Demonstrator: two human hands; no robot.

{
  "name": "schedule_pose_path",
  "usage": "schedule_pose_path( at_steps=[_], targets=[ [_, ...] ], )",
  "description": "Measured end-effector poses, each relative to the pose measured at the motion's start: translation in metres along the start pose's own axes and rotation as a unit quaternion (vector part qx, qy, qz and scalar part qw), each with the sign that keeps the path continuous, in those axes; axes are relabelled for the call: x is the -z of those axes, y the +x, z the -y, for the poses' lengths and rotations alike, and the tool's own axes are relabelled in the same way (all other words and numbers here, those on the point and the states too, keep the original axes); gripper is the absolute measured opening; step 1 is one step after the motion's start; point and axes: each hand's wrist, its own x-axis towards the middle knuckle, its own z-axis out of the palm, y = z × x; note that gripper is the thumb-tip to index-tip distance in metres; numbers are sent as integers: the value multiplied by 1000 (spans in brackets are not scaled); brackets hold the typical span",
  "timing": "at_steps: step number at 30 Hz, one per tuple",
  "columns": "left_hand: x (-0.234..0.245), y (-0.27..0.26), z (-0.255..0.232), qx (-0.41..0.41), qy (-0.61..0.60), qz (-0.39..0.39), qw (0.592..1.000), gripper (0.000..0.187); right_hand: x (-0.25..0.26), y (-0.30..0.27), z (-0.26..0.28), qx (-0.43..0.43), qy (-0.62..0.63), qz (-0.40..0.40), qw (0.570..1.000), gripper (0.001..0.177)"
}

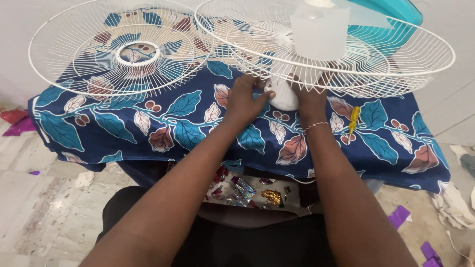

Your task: The person assembles an electric fan by hand. They place the fan blades onto the motor shaft, secure them with a plastic cap, and then attach the front wire cage to complete the assembly.

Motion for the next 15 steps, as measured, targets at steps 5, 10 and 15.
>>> schedule_pose_path(
  at_steps=[5,10,15],
  targets=[
    [0,4,-6,116,-22,64,991,52,2,-2,8,32,-59,10,998,45],
    [-3,3,-7,172,-13,83,981,43,-2,-5,16,-6,5,-11,1000,52],
    [-4,3,-2,90,-82,18,992,35,-2,-4,20,-19,-20,4,1000,40]
  ],
)
